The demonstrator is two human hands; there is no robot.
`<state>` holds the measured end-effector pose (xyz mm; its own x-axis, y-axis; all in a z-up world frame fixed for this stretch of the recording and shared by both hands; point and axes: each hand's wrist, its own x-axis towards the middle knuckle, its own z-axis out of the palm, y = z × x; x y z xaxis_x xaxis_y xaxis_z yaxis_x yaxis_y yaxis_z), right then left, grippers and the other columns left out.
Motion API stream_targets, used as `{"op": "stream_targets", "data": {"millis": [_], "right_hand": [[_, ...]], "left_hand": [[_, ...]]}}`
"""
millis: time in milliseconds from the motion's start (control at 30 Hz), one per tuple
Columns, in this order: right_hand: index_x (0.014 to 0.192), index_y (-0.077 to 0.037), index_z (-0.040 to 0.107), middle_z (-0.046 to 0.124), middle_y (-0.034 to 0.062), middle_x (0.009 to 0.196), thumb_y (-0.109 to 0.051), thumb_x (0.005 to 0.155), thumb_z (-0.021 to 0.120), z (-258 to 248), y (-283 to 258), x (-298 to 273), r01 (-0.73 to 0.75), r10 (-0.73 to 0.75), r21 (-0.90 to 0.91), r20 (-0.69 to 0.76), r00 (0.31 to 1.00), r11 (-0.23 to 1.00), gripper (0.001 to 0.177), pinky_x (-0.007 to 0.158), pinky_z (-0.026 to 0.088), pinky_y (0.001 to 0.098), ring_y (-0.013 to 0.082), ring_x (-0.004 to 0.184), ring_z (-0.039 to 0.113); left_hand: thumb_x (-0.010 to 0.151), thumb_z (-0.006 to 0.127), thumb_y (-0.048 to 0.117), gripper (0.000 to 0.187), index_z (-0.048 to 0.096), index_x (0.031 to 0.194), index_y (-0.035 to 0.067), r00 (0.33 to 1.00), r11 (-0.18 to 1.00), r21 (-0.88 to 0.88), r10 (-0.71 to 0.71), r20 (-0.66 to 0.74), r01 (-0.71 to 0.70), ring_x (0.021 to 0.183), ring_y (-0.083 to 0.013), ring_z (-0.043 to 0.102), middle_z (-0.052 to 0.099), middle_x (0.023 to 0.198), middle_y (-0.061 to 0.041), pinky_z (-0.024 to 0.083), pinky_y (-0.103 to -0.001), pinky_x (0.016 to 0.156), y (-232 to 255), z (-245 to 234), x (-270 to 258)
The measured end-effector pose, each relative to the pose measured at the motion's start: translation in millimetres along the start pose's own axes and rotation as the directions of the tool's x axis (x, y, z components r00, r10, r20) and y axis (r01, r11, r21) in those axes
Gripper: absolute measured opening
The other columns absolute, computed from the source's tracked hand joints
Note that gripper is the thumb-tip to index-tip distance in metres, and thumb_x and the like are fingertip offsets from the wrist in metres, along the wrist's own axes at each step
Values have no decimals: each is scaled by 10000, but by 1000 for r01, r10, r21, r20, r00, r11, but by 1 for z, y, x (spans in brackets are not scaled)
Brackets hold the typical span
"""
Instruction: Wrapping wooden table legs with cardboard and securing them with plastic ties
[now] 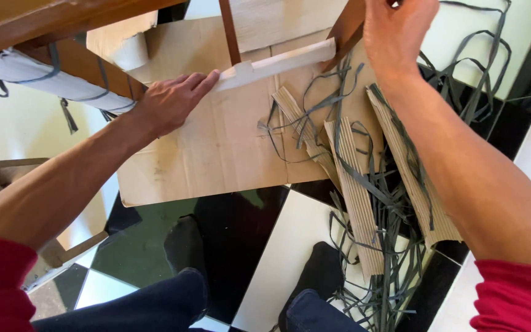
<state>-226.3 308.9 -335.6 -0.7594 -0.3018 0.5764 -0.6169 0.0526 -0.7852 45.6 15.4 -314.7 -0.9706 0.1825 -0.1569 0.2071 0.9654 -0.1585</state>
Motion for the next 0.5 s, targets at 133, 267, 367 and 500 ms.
{"op": "stream_targets", "data": {"millis": [133,267,367,500], "right_hand": [[940,105,590,516,98,832,56,1153,725,-12,-5,1,32,-35,37,95,995,999,257,601,338,305,162,721,349],[1108,148,627,662,194,998,27,1145,719,-21,-5,-9,71,-79,48,188,979,996,156,761,561,363,247,845,595],[1231,53,546,672,170,1047,-98,1121,629,-29,12,-47,-57,55,-1,221,974,998,205,740,506,381,258,846,613],[869,-28,620,655,161,751,-152,1003,619,-56,51,-121,-37,322,-527,461,827,849,183,571,443,479,375,622,580]], "left_hand": [[1002,532,59,558,410,1546,48,1000,1000,16,17,-23,-16,932,-196,704,639,1281,-72,578,-282,557,0,0,3],[969,541,38,619,373,1564,76,997,996,-74,-52,54,56,858,-270,698,620,1126,-106,554,-382,560,2,2,3],[862,650,76,806,318,1596,82,984,978,-150,-123,131,142,951,-360,675,596,1225,-176,541,-476,705,8,-8,15],[806,786,302,972,311,1596,-5,994,994,-50,-92,65,95,1107,-394,665,588,1367,-232,545,-492,922,9,-15,24]]}}
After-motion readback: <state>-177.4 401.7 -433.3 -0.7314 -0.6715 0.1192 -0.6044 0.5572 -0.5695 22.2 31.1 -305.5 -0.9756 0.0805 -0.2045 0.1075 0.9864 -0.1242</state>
